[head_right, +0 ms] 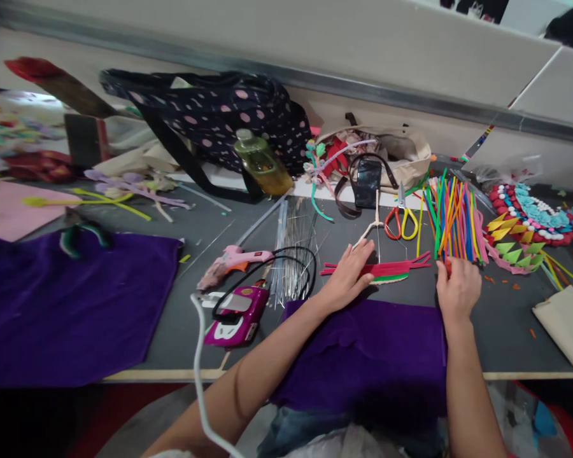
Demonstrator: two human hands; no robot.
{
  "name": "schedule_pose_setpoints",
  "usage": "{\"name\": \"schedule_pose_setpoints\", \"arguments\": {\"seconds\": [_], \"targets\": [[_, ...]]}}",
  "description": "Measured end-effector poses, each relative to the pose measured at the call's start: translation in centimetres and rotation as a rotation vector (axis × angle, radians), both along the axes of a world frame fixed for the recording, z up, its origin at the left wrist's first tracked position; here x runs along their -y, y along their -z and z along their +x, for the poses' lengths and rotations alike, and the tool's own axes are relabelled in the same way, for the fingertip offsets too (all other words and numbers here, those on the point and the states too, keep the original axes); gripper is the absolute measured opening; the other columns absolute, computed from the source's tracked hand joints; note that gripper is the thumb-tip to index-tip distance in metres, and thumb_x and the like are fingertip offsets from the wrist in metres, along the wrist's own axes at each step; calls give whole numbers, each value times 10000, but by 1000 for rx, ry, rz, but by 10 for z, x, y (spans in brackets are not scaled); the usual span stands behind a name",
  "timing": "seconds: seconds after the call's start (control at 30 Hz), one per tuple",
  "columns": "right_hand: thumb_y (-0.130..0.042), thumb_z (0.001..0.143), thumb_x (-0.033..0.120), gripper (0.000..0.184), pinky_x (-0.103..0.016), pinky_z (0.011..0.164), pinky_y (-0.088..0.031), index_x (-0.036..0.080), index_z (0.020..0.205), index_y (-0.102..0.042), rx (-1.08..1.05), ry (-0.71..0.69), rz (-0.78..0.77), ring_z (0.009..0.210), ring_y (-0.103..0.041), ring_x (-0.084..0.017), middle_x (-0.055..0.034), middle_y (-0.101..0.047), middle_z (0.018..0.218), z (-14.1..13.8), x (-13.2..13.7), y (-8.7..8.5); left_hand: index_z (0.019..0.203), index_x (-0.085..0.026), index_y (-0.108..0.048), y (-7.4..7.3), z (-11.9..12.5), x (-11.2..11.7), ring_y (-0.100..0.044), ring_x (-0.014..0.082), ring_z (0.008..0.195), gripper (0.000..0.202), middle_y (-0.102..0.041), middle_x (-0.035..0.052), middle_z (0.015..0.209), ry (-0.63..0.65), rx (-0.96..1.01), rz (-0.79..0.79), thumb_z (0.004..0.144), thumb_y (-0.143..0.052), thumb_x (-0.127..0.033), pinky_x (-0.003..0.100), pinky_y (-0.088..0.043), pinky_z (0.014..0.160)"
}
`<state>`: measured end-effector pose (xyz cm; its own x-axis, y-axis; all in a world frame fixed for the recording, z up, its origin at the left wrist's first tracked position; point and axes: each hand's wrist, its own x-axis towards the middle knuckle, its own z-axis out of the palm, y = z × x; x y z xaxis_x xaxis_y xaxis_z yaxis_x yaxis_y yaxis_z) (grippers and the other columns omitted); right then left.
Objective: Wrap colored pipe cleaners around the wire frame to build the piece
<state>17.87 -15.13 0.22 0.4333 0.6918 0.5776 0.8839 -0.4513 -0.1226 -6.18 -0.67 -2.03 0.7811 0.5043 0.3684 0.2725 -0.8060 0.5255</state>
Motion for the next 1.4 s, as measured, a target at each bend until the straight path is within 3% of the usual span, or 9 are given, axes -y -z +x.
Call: {"name": "schedule_pose_setpoints", "arguments": {"seconds": [0.2,0.33,0.5,0.7,0.8,0.97,1.03,1.2,1.4], "targets": [[-440,896,514,431,-335,629,-390,146,830,-654,40,160,-276,761,-571,-261,-148,-634,784,22,-11,3,1421,-188,-331,-6,-7,-5,-395,241,1353,509,-490,151,1401,-222,365,-53,983,-280,-442,506,-260,1131],[-433,896,465,395,-296,554,-335,172,759,-659,-146,231,-339,671,-571,-220,-116,-655,737,28,-12,-2,1348,-175,-418,-7,-11,-2,-495,227,1248,467,-565,148,1294,-319,523,-121,989,-266,-432,456,-371,1056],[-512,798,608,475,-271,509,-310,174,640,-623,-589,165,-41,521,-489,-159,-45,-598,560,36,7,-13,1329,-170,-433,-8,-11,2,-546,223,1162,457,-592,145,1232,-384,589,-197,992,-258,-423,435,-410,1005],[-670,663,637,496,-194,385,-192,152,755,-614,-1238,25,361,374,-335,-62,48,-498,512,24,34,-20,1263,-179,-491,-8,-10,1,-555,217,1134,421,-609,126,1187,-374,587,-190,989,-283,-420,417,-424,984],[-596,728,649,490,-201,375,-206,161,778,-608,-1152,35,373,370,-333,-67,40,-501,526,19,46,-22,1207,-190,-535,-10,-8,0,-552,216,1139,381,-614,116,1180,-355,537,-147,986,-308,-401,410,-427,984],[-522,800,621,527,-313,531,-396,146,976,-669,-513,253,176,677,-586,-230,-153,-653,861,9,46,-25,1125,-198,-579,-16,-4,2,-552,211,1108,302,-626,96,1130,-316,425,-89,974,-366,-350,391,-444,955],[-495,842,565,512,-349,640,-429,145,1090,-648,-277,251,158,864,-606,-286,-193,-639,1030,2,31,-25,1095,-188,-587,-16,-1,4,-557,208,1058,281,-633,92,1077,-281,391,-64,970,-378,-327,377,-455,922],[-391,920,417,385,-331,773,-444,157,977,-668,-259,-190,-52,870,-615,-236,-125,-686,947,-15,-55,-21,1034,-177,-607,-10,4,8,-558,203,921,269,-625,86,933,-194,251,27,964,-369,-281,354,-462,839],[-547,847,341,304,-316,728,-445,89,947,-685,-278,-65,-502,848,-647,-251,-185,-696,908,-17,-159,-13,974,-164,-609,0,2,9,-529,194,856,258,-602,78,871,-122,132,148,955,-360,-230,332,-454,797]]}}
